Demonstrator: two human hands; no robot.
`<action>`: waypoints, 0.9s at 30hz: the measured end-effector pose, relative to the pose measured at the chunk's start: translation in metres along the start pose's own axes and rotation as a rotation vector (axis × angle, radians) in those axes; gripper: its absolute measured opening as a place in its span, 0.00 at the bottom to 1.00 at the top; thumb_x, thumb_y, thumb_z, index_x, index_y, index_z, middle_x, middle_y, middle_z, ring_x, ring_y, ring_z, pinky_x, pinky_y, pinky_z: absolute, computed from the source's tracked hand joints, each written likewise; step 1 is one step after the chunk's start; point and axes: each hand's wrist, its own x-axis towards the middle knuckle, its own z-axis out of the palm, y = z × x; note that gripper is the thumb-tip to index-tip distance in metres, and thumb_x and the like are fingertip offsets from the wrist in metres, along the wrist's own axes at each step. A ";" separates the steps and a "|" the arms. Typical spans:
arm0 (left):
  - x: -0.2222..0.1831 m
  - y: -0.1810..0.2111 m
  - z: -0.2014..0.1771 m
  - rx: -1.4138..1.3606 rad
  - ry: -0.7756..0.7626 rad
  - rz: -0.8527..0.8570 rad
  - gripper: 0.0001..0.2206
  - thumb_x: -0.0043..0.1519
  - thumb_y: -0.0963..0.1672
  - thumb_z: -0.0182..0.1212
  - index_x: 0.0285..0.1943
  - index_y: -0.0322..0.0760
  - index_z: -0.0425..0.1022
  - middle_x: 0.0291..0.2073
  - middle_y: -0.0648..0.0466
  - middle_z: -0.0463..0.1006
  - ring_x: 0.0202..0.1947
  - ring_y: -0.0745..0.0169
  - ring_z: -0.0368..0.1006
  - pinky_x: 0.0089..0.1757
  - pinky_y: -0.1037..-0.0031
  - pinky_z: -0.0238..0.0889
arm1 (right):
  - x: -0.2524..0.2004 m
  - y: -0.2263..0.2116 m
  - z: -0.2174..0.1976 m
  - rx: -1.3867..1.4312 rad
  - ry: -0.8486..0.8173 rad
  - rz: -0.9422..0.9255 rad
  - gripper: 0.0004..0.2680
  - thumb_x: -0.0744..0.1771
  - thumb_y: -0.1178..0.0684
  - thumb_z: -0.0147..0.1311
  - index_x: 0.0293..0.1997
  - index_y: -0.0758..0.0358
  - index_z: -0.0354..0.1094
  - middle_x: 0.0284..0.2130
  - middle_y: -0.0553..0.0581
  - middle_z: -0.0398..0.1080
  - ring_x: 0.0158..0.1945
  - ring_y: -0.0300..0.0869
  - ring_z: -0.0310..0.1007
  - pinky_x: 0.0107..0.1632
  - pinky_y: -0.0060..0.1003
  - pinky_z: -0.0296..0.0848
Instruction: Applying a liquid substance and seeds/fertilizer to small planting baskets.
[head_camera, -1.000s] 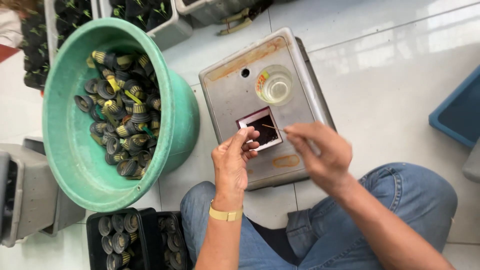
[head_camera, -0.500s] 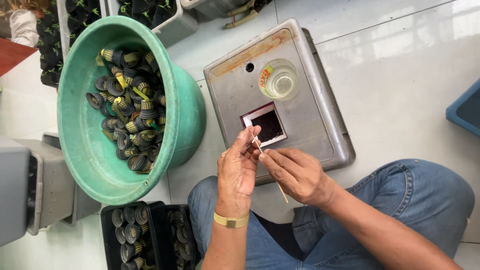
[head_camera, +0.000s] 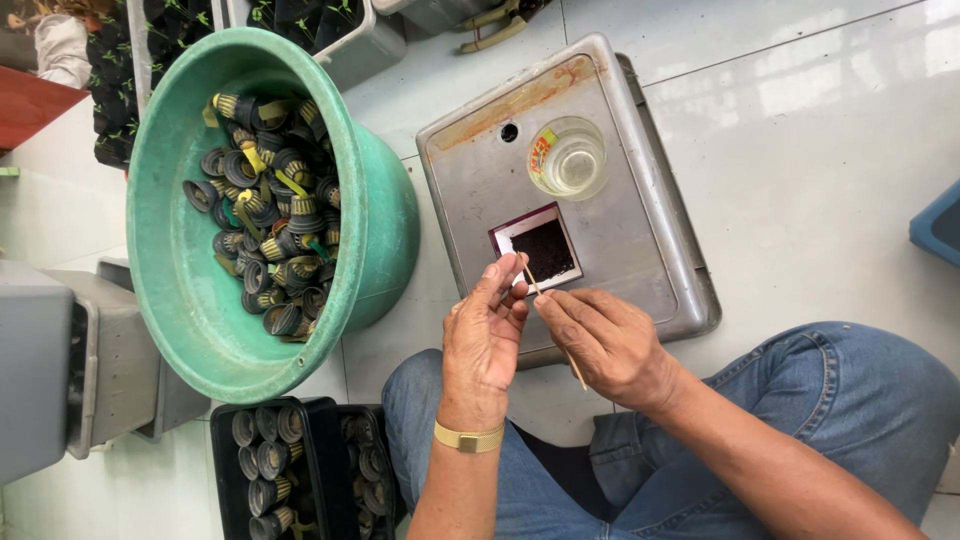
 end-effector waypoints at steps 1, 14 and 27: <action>0.000 0.000 0.000 -0.001 -0.003 0.001 0.14 0.62 0.43 0.62 0.52 0.24 0.79 0.49 0.44 0.81 0.38 0.64 0.72 0.38 0.77 0.69 | 0.000 0.000 0.000 -0.007 0.001 -0.001 0.13 0.63 0.66 0.62 0.53 0.74 0.70 0.43 0.64 0.76 0.43 0.52 0.79 0.43 0.40 0.80; -0.026 0.080 -0.032 0.436 0.247 0.574 0.10 0.58 0.41 0.68 0.45 0.28 0.83 0.28 0.51 0.84 0.27 0.70 0.77 0.29 0.80 0.67 | 0.014 -0.018 -0.012 -0.022 0.032 -0.131 0.10 0.62 0.70 0.60 0.47 0.75 0.71 0.41 0.66 0.76 0.41 0.54 0.78 0.42 0.41 0.78; 0.206 0.215 -0.238 1.620 0.622 0.860 0.27 0.44 0.45 0.76 0.54 0.33 0.76 0.44 0.37 0.77 0.47 0.35 0.71 0.48 0.52 0.65 | -0.148 0.076 0.050 -0.051 -0.150 0.061 0.09 0.59 0.57 0.67 0.35 0.62 0.69 0.38 0.59 0.78 0.41 0.49 0.81 0.46 0.38 0.74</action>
